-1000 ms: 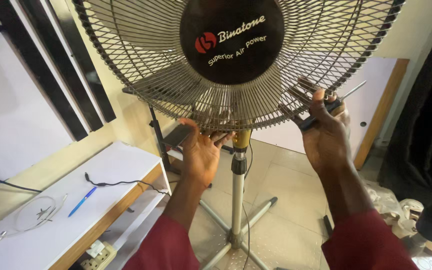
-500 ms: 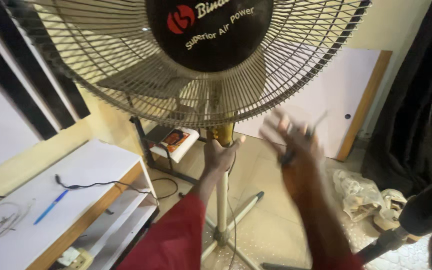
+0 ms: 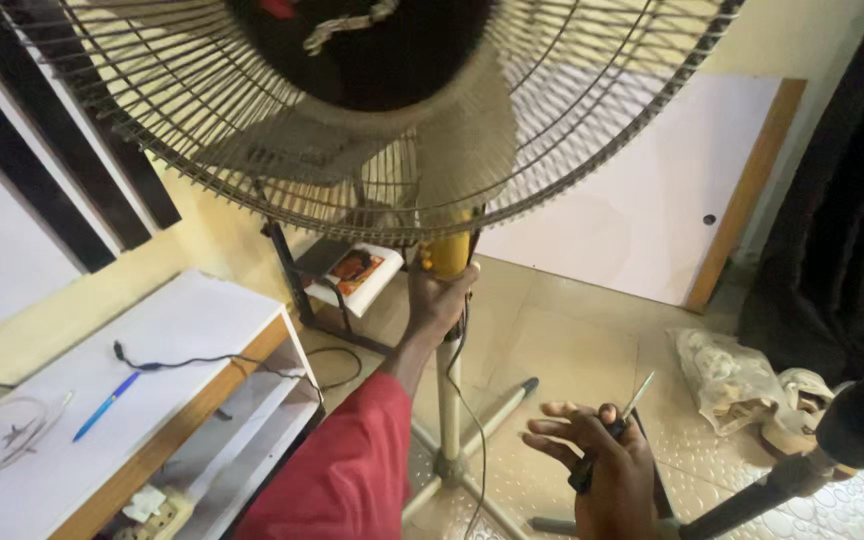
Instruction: The person removes the front grille of a black Charweek standing fan by hand, then uses a screwdriver to loosen screws on the fan head and neck. The person repeats similar actions on a second Binstone fan, unscrewing the neck joint. The video shows partial disassembly of two fans without reassembly.
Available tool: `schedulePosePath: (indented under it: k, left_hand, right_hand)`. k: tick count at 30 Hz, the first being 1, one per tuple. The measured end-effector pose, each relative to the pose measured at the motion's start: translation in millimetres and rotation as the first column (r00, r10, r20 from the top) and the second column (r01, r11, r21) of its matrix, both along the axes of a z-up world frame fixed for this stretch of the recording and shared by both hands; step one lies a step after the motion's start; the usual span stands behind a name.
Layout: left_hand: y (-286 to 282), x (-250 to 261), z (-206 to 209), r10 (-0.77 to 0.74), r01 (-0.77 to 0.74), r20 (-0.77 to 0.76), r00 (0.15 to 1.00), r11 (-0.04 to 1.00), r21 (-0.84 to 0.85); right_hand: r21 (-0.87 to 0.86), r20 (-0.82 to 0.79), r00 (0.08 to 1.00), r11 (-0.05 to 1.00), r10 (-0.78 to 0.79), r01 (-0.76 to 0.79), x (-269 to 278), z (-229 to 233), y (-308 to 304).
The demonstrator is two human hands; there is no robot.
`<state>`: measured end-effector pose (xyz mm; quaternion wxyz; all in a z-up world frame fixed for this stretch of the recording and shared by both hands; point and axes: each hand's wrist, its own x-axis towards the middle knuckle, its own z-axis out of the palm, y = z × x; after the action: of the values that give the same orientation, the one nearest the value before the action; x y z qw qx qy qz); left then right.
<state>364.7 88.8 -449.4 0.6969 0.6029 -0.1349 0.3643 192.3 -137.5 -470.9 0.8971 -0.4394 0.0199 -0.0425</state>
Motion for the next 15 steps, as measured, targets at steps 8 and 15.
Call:
schedulePosePath:
  k: [8, 15]
  left_hand:
    - [19.6, -15.7, 19.9, -0.128, 0.177, -0.354, 0.927, 0.978, 0.108]
    - [26.5, -8.3, 20.8, -0.114, 0.205, -0.43, 0.895, 0.964, 0.171]
  right_hand:
    - [-0.072, -0.053, 0.998, 0.997, 0.031, -0.035, -4.8, -11.1, -5.3]
    - [0.009, -0.017, 0.999, 0.999, 0.048, -0.048, 5.7, -22.0, -21.1]
